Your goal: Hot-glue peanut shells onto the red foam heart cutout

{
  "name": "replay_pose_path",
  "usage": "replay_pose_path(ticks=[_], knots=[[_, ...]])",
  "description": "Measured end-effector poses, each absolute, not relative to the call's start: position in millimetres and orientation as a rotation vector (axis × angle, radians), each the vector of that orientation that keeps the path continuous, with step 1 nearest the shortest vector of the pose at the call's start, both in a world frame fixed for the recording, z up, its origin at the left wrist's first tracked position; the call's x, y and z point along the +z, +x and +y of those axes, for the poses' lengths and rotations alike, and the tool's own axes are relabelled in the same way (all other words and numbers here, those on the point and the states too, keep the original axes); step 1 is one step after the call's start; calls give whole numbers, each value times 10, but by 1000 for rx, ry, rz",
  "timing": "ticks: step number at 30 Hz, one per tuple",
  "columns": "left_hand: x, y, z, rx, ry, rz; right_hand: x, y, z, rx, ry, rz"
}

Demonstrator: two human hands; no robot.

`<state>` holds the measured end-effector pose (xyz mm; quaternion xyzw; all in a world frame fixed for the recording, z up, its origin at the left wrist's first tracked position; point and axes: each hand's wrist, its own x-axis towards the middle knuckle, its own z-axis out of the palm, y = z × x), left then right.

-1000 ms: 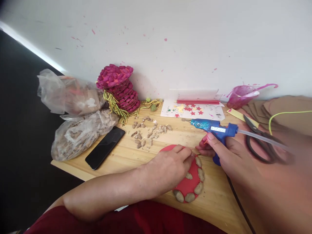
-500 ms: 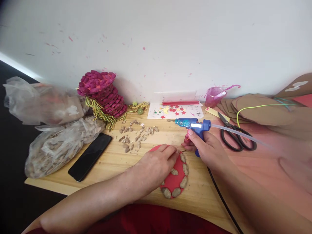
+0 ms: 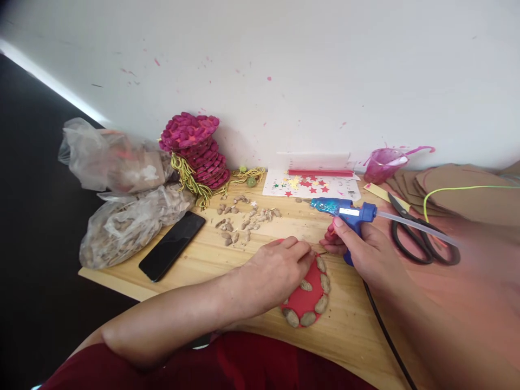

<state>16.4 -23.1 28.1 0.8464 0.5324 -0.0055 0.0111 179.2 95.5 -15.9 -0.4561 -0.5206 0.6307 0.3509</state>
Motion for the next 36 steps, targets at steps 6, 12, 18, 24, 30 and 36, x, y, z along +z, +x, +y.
replay_pose_path(ticks=[6,12,18,24,30,36], knots=[[249,144,-231,16,2697,1662,-187,1790,972,1614,-1159,-1385],[209,143,-230,78,2720,1672,-131,1764,939,1613,-1156,-1408],[205,137,-204,127,2744,1678,-97,1732,927,1629,-1117,-1367],[229,102,-146,40,2739,1623,-75,1731,906,1637,-1091,-1327],[509,-141,-172,241,2623,1643,-124,1740,955,1670,-1094,-1310],[832,-868,-212,366,2107,2301,-109,1757,960,1674,-1102,-1357]])
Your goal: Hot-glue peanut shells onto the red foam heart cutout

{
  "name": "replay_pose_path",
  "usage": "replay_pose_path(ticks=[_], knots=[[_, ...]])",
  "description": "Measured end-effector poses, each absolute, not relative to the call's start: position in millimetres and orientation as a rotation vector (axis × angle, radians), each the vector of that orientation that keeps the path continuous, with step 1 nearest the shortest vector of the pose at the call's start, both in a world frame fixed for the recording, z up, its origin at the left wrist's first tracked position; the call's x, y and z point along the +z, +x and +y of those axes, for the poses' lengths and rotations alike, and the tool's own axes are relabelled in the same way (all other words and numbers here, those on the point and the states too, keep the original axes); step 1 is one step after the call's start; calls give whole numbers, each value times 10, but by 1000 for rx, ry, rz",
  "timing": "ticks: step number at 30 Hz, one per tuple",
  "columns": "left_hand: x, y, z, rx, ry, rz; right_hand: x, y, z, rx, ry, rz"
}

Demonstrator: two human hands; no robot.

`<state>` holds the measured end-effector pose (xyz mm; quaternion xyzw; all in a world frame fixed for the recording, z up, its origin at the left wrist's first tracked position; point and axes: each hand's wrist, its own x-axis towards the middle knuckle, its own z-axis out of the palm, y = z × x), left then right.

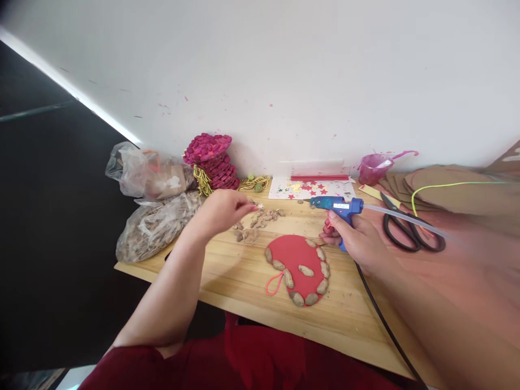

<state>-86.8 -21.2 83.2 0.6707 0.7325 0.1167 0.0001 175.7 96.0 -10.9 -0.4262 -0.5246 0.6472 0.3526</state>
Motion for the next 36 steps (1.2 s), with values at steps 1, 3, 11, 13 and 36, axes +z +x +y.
replay_pose_path(ticks=[1,3,11,13,36], knots=[[823,-986,-199,355,2063,2338,-93,1758,952,1678,-1099,-1362],[744,-1174,-167,352,1979,2347,-64,1758,937,1685,-1095,-1365],[337,-1423,-106,473,1857,2331,-123,1781,967,1686,-1114,-1387],[292,-1461,-86,497,1880,2259,-136,1786,977,1688,-1126,-1398],[299,-1540,-120,1289,949,1387,-123,1800,967,1641,-1161,-1445]])
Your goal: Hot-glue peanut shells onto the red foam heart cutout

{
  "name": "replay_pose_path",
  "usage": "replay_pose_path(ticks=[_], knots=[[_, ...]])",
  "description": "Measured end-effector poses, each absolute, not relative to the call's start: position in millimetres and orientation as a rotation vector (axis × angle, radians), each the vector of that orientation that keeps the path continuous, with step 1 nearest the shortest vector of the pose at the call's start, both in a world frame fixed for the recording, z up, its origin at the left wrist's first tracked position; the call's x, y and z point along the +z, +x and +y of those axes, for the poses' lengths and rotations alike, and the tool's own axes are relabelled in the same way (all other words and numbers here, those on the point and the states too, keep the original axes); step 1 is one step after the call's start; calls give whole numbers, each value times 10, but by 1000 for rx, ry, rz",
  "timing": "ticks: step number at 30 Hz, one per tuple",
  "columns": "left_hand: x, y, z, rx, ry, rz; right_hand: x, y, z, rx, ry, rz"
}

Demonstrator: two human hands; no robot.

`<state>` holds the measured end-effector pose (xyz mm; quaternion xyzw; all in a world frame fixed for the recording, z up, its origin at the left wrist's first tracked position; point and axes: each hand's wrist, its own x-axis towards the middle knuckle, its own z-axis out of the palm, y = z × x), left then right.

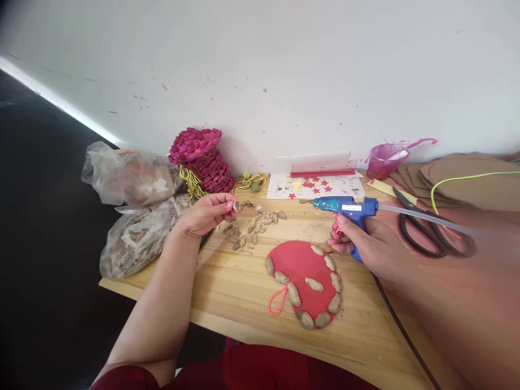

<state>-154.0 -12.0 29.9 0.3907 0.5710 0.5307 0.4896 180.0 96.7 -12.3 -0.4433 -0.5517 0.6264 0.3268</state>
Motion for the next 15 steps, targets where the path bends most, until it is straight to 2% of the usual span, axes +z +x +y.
replay_pose_path(ticks=[4,10,15], knots=[[279,-1559,-106,1241,1082,1479,-136,1799,982,1647,-1170,-1437],[171,-1556,-30,846,1604,2280,-115,1772,975,1670,-1197,-1384],[79,-1506,57,743,1776,2305,-113,1752,981,1675,-1193,-1386]])
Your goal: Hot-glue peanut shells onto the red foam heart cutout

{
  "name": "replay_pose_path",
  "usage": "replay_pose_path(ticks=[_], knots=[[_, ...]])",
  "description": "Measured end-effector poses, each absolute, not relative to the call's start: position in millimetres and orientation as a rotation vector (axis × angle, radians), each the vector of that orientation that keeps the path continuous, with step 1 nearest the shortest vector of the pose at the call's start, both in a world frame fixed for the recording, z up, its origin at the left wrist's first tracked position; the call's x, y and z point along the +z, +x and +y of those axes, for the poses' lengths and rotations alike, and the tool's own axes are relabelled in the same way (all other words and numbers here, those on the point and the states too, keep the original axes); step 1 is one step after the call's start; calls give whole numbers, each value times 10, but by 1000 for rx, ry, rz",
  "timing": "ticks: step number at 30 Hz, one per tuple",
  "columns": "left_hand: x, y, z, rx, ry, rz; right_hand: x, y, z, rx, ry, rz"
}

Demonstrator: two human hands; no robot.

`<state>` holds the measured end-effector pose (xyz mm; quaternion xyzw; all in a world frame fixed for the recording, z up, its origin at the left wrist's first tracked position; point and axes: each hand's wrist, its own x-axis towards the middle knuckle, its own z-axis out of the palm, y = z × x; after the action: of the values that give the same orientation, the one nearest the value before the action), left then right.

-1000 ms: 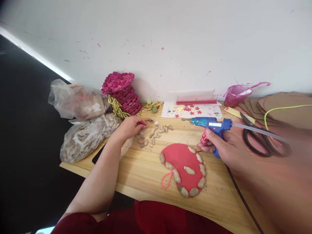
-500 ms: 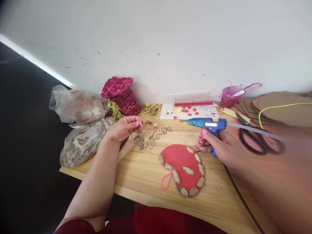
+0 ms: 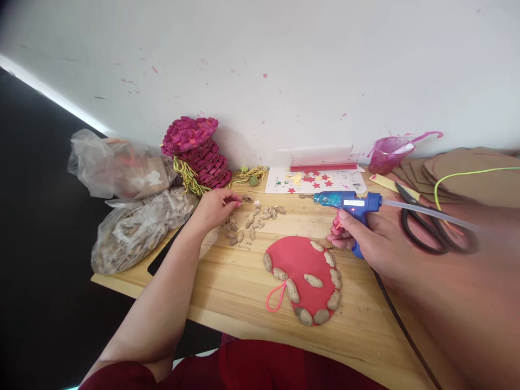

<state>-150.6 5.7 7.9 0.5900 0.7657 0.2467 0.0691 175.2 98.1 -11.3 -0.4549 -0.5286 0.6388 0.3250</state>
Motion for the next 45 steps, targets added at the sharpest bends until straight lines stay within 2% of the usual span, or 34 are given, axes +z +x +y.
replay_pose_path(ticks=[9,15,22,27,37,45], knots=[[86,-1452,34,887,1848,2377,-44,1749,924,1663,-1179,-1401],[60,-1353,59,1270,2010,2062,-31,1756,915,1675,-1171,-1404],[45,-1158,83,1141,1971,2081,-44,1763,934,1677,-1165,-1393],[-48,-1026,177,1066,2201,1840,-133,1786,975,1687,-1133,-1414],[18,-807,523,441,2444,1840,-98,1766,960,1693,-1132,-1405],[107,-775,530,284,2537,1885,-108,1772,963,1684,-1120,-1410]])
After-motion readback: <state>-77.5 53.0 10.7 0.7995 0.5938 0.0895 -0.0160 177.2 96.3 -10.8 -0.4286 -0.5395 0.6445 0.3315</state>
